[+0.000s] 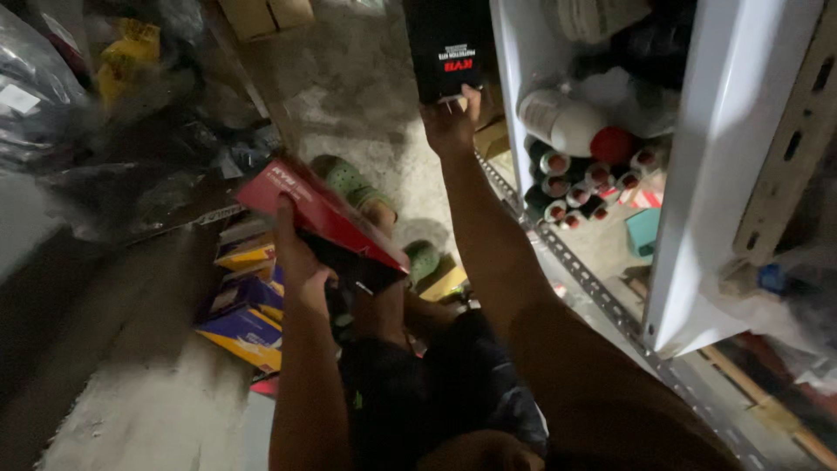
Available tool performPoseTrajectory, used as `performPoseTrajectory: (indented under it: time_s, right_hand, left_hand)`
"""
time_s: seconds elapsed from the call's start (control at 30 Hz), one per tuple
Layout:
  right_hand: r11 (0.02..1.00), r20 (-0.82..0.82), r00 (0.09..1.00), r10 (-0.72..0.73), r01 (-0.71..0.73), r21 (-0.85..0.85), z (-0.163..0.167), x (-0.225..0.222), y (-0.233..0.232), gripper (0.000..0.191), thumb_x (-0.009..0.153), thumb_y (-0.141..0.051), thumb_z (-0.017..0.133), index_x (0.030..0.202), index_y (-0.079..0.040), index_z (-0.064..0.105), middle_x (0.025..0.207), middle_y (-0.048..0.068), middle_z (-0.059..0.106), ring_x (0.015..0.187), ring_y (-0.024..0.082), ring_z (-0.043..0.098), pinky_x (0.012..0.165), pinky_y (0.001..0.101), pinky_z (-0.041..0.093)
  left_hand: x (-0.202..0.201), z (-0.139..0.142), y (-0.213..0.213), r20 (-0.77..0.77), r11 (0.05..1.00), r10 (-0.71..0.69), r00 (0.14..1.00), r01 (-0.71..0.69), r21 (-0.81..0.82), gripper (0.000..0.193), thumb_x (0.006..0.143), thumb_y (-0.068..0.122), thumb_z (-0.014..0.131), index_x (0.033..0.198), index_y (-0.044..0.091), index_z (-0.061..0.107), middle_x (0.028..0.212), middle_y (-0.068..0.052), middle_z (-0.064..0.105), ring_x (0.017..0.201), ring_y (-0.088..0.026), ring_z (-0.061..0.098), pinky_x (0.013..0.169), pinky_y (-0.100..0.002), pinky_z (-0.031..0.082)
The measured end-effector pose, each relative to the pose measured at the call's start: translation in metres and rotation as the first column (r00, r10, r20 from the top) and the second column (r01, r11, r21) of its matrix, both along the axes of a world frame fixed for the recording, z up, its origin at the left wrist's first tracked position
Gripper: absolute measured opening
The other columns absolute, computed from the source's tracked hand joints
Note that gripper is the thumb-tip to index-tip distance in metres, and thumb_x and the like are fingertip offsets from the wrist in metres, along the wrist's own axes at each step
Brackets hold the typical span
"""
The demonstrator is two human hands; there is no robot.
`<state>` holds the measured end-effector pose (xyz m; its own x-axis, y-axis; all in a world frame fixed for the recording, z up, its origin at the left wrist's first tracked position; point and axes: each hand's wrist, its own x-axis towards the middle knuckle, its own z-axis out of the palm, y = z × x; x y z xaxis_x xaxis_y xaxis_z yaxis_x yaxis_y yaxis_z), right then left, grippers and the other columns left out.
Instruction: The person sits on the floor and sorts through a cardboard box filled with various items. They pick up plastic-wrapped packages, small cardboard boxes, and a long red box, inspecting them before placing them on the floor or a nearby shelf.
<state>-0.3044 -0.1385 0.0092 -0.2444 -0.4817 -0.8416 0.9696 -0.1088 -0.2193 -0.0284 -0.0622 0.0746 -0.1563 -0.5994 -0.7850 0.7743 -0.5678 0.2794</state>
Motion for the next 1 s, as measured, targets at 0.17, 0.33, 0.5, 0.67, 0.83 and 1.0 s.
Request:
performPoseTrajectory:
  time_s: [0.17, 0.33, 0.5, 0.67, 0.83, 1.0]
  right_hand:
    - [0.964, 0.111, 0.990, -0.081, 0.106, -0.244, -0.006, 0.018, 0.041, 0.071, 0.085, -0.052, 0.072, 0.136, -0.006, 0.051, 0.135, 0.017, 0.057, 0.124, 0.040, 0.056, 0.105, 0.0559, 0.046]
    - [0.955, 0.015, 0.996, 0.083, -0.075, -0.286, 0.030, 0.049, 0.133, 0.055, 0.088, -0.049, 0.065, 0.131, -0.016, 0.061, 0.132, 0.012, 0.064, 0.124, 0.041, 0.059, 0.108, 0.0590, 0.044]
    - [0.943, 0.039, 0.947, 0.320, -0.314, -0.111, 0.093, 0.038, 0.262, 0.046, 0.085, -0.041, 0.063, 0.122, -0.014, 0.065, 0.120, 0.011, 0.067, 0.113, 0.037, 0.062, 0.101, 0.0569, 0.047]
    - [0.903, 0.082, 0.899, 0.430, -0.425, -0.066, 0.174, -0.007, 0.362, 0.038, 0.082, -0.033, 0.060, 0.113, -0.012, 0.068, 0.109, 0.011, 0.071, 0.103, 0.034, 0.065, 0.094, 0.0548, 0.050]
    - [0.853, 0.024, 0.853, 0.521, -0.521, 0.011, 0.254, -0.045, 0.459, 0.039, 0.077, -0.030, 0.058, 0.109, -0.012, 0.072, 0.103, 0.011, 0.075, 0.096, 0.032, 0.067, 0.089, 0.0512, 0.052]
    - [0.920, -0.078, 0.921, 0.383, -0.387, -0.059, 0.314, -0.051, 0.560, 0.050, 0.074, -0.020, 0.062, 0.123, -0.010, 0.063, 0.114, 0.011, 0.073, 0.104, 0.029, 0.067, 0.094, 0.0494, 0.051]
  left_hand:
    - [-0.005, -0.002, 0.016, 0.196, 0.994, -0.112, 0.974, 0.108, 0.029, 0.056, 0.097, 0.045, 0.067, 0.135, 0.004, 0.058, 0.122, -0.010, 0.066, 0.111, -0.026, 0.065, 0.096, -0.044, 0.053]
    - [-0.009, -0.001, 0.033, 0.256, 0.996, -0.094, 0.962, 0.093, 0.016, 0.061, 0.099, 0.046, 0.069, 0.139, 0.001, 0.057, 0.128, -0.011, 0.063, 0.115, -0.028, 0.061, 0.101, -0.044, 0.051]
    - [-0.029, 0.032, 0.066, 0.100, 0.984, -0.177, 0.979, 0.175, 0.024, 0.060, 0.094, 0.051, 0.068, 0.140, 0.013, 0.056, 0.138, -0.007, 0.057, 0.124, -0.027, 0.057, 0.107, -0.045, 0.049]
    - [-0.060, 0.085, 0.108, 0.207, 0.942, -0.335, 0.919, 0.331, 0.053, 0.068, 0.092, 0.058, 0.068, 0.140, 0.010, 0.058, 0.137, -0.009, 0.061, 0.122, -0.029, 0.062, 0.105, -0.050, 0.051]
    - [-0.090, 0.126, 0.159, 0.178, 0.832, -0.550, 0.816, 0.516, 0.203, 0.074, 0.089, 0.064, 0.062, 0.141, 0.011, 0.056, 0.136, -0.009, 0.063, 0.120, -0.030, 0.064, 0.100, -0.050, 0.053]
    - [-0.131, 0.156, 0.203, 0.239, 0.721, -0.689, 0.684, 0.679, 0.138, 0.076, 0.084, 0.060, 0.068, 0.142, 0.014, 0.053, 0.135, -0.010, 0.062, 0.122, -0.030, 0.062, 0.103, -0.049, 0.051]
